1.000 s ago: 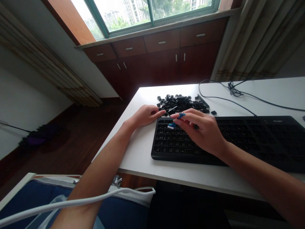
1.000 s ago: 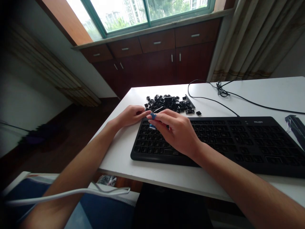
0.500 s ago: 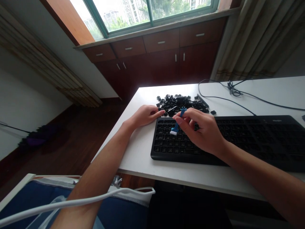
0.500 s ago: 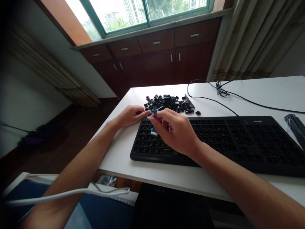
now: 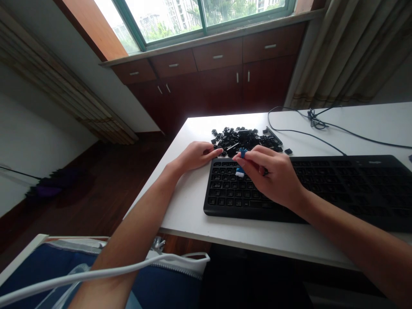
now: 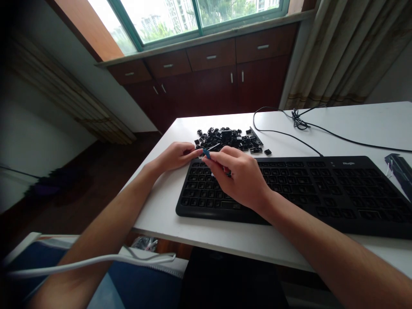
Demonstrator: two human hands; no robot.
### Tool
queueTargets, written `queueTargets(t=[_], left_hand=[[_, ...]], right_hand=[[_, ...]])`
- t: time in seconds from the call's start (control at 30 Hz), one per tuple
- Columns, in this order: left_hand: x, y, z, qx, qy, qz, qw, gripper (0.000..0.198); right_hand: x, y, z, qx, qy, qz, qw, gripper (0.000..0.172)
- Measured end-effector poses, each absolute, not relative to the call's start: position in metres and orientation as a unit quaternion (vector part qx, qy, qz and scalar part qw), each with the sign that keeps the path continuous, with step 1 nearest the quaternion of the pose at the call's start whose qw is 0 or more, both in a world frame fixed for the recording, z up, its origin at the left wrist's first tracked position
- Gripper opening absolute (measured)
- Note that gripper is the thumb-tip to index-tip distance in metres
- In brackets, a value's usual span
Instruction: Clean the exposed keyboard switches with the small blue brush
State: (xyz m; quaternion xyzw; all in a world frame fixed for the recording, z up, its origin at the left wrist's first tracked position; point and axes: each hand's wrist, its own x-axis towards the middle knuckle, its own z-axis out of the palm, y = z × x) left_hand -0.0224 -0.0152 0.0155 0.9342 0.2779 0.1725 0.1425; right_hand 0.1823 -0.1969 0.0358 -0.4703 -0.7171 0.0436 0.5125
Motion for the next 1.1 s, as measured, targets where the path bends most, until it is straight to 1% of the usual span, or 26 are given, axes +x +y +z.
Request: queueTargets(t=[0.17,0.27,0.4,0.5,0.6,0.7,0.83,0.97,1.1], left_hand=[[-0.0222,-0.0154,0.0158,0.934,0.282,0.168,0.143,0.054],[-0.0220,-0.0154,0.0155,0.933,0.283,0.169,0.145,0.054],[-0.0222,-0.0153,0.0147,0.932,0.282,0.174,0.145,0.055],[-0.0225,-0.0154,0.0147,0.933,0.281,0.174,0.142,0.055],[-0.0227,-0.0154,0.0150,0.935,0.277,0.173,0.141,0.054],[-0.0227,-0.0151,0.0151,0.934,0.275,0.173,0.145,0.054],[-0.0224,-0.0149,0.0151,0.933,0.280,0.170,0.146,0.055],[-0.0220,-0.0155,0.0155,0.934,0.282,0.168,0.141,0.055],[-0.0222,-0.0158,0.0155,0.934,0.279,0.172,0.139,0.055]], right_hand=[[0.1835,-0.1960,0.0369,-0.453,-0.720,-0.001,0.525,0.015],[0.1829,-0.1969,0.0382,-0.470,-0.699,0.030,0.538,0.012],[0.1820,-0.1968,0.0370,-0.479,-0.700,0.070,0.526,0.013],[0.1829,-0.1965,0.0359,-0.475,-0.706,0.047,0.523,0.014],[0.1840,-0.1971,0.0368,-0.477,-0.702,0.034,0.529,0.019],[0.1832,-0.1977,0.0384,-0.486,-0.690,0.057,0.533,0.015],[0.1817,-0.1971,0.0376,-0.483,-0.689,0.078,0.534,0.019],[0.1826,-0.1969,0.0356,-0.476,-0.709,0.054,0.518,0.017],[0.1833,-0.1979,0.0372,-0.477,-0.704,0.036,0.525,0.018]])
